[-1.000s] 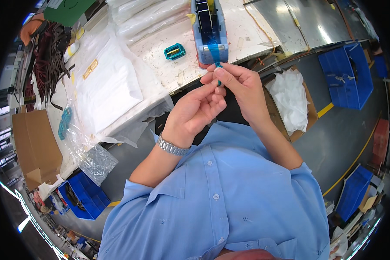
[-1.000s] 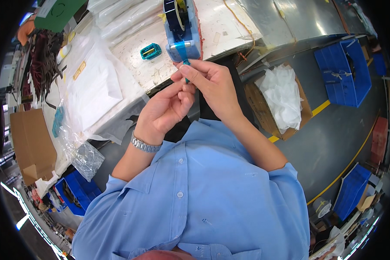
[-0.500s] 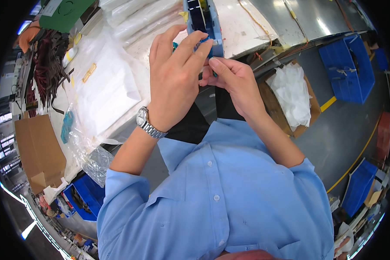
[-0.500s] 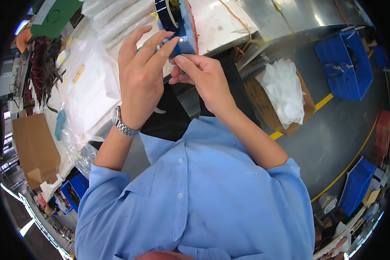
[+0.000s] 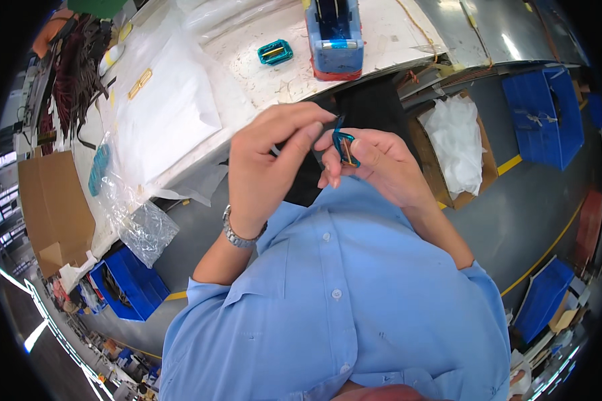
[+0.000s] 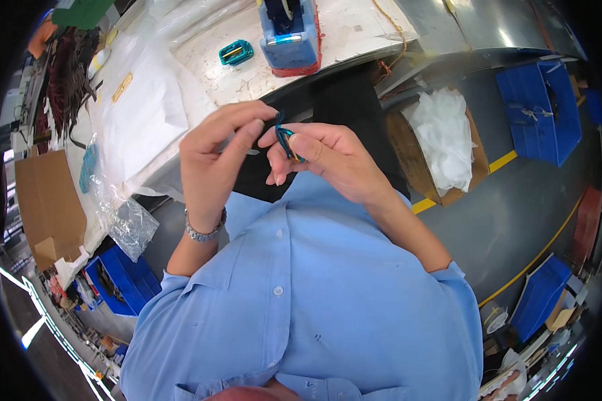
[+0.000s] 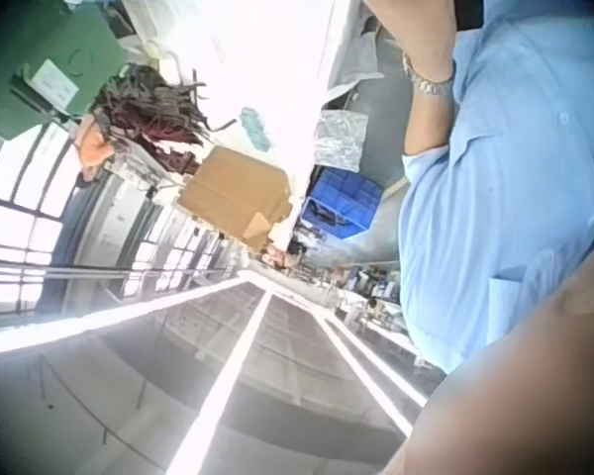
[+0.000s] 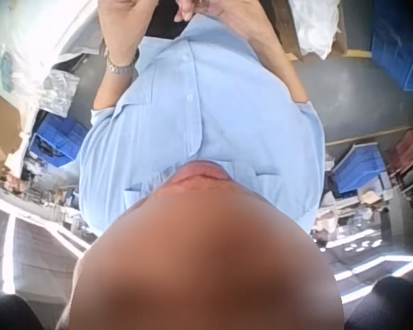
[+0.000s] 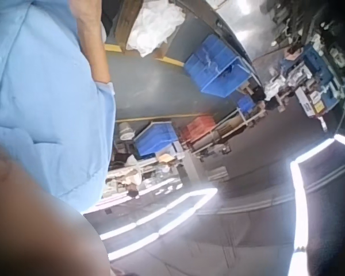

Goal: The person is applying blue adhesive tape to small gold-colored metal buckles at a workbench.

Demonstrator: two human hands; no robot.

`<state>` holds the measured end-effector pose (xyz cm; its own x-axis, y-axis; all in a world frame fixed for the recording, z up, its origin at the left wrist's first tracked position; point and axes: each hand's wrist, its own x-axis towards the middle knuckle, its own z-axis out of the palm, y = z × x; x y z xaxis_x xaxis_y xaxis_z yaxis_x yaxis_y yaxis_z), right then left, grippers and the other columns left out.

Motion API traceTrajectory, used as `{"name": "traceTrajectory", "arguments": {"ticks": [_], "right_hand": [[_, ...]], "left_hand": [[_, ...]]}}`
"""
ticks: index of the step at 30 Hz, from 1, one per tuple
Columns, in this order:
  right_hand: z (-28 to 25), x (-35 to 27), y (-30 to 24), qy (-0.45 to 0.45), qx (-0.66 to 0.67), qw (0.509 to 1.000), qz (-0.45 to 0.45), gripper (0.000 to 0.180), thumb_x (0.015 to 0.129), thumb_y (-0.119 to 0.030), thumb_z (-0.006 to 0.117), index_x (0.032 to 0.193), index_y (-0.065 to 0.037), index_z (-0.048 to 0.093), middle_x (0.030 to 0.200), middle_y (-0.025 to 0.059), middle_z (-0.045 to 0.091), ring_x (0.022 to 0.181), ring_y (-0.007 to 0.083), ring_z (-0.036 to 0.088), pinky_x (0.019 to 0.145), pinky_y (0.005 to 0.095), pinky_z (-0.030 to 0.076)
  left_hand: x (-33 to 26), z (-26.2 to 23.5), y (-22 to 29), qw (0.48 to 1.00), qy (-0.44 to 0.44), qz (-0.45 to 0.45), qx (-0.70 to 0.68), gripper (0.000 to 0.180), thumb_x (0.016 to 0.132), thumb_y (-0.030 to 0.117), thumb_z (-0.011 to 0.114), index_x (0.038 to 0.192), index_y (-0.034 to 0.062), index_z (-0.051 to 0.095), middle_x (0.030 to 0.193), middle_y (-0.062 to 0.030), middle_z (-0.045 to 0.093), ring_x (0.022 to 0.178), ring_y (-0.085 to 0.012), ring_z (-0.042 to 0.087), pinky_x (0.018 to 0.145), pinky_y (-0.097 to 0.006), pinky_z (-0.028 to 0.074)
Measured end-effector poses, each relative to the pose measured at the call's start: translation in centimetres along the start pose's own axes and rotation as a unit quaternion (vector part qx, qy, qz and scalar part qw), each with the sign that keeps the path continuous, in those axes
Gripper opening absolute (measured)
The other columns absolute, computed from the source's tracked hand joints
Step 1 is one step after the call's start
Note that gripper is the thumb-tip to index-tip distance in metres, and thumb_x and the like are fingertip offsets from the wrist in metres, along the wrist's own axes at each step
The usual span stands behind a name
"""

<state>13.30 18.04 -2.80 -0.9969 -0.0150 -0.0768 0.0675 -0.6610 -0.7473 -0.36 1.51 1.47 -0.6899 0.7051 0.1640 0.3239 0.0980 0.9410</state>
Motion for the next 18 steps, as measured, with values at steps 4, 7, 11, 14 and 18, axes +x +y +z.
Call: {"name": "traceTrajectory", "arguments": {"ticks": [4, 7, 11, 14, 18], "right_hand": [[0.0, -0.4, 0.9, -0.015, 0.016, 1.000, 0.008, 0.041, 0.115, -0.034, 0.055, 0.121, 0.004, 0.068, 0.102, 0.0117, 0.070, 0.093, 0.0216, 0.072, 0.093, 0.0430, 0.062], [0.0, -0.9, 1.1, -0.032, 0.045, 0.998, 0.035, 0.041, 0.115, -0.035, 0.055, 0.119, 0.004, 0.067, 0.101, 0.0124, 0.070, 0.093, 0.0217, 0.072, 0.094, 0.0438, 0.062], [-0.3, -0.7, 1.7, -0.037, 0.150, 0.983, 0.097, 0.044, 0.115, -0.036, 0.054, 0.122, 0.005, 0.066, 0.105, 0.0158, 0.072, 0.092, 0.0222, 0.073, 0.094, 0.0428, 0.062], [0.7, -0.2, 0.7, -0.021, 0.160, 0.979, 0.123, 0.045, 0.115, -0.036, 0.054, 0.126, 0.006, 0.065, 0.110, 0.0194, 0.075, 0.091, 0.0226, 0.076, 0.092, 0.0408, 0.062], [1.4, 0.0, 0.3, 0.067, -0.032, 0.994, 0.081, 0.037, 0.115, -0.027, 0.054, 0.122, 0.007, 0.067, 0.109, 0.0200, 0.077, 0.086, 0.0218, 0.078, 0.085, 0.0350, 0.062]], "left_hand": [[-1.2, 0.7, 0.2, 0.997, -0.023, 0.069, 0.036, 0.017, 0.092, -0.003, 0.071, 0.107, 0.0000, 0.079, 0.105, -0.0112, 0.079, 0.098, -0.0273, 0.074, 0.088, -0.036, 0.058], [-1.0, 0.6, -0.1, 0.980, -0.038, 0.162, 0.113, 0.014, 0.089, -0.003, 0.073, 0.102, -0.0005, 0.077, 0.101, -0.0115, 0.078, 0.095, -0.0304, 0.074, 0.085, -0.038, 0.058], [-0.6, 0.1, -0.8, 0.964, -0.076, 0.200, 0.157, 0.010, 0.087, -0.002, 0.075, 0.097, 0.0007, 0.074, 0.095, -0.0112, 0.076, 0.090, -0.0315, 0.072, 0.080, -0.038, 0.058], [-0.9, -0.4, -0.9, 0.983, -0.073, 0.105, 0.135, 0.010, 0.089, 0.001, 0.076, 0.099, 0.0017, 0.075, 0.095, -0.0113, 0.075, 0.086, -0.0289, 0.072, 0.075, -0.037, 0.057], [-1.5, -0.2, -0.4, 0.989, -0.018, 0.012, 0.147, 0.005, 0.094, 0.001, 0.075, 0.099, -0.0015, 0.074, 0.092, -0.0100, 0.075, 0.084, -0.0202, 0.070, 0.077, -0.032, 0.055]]}}
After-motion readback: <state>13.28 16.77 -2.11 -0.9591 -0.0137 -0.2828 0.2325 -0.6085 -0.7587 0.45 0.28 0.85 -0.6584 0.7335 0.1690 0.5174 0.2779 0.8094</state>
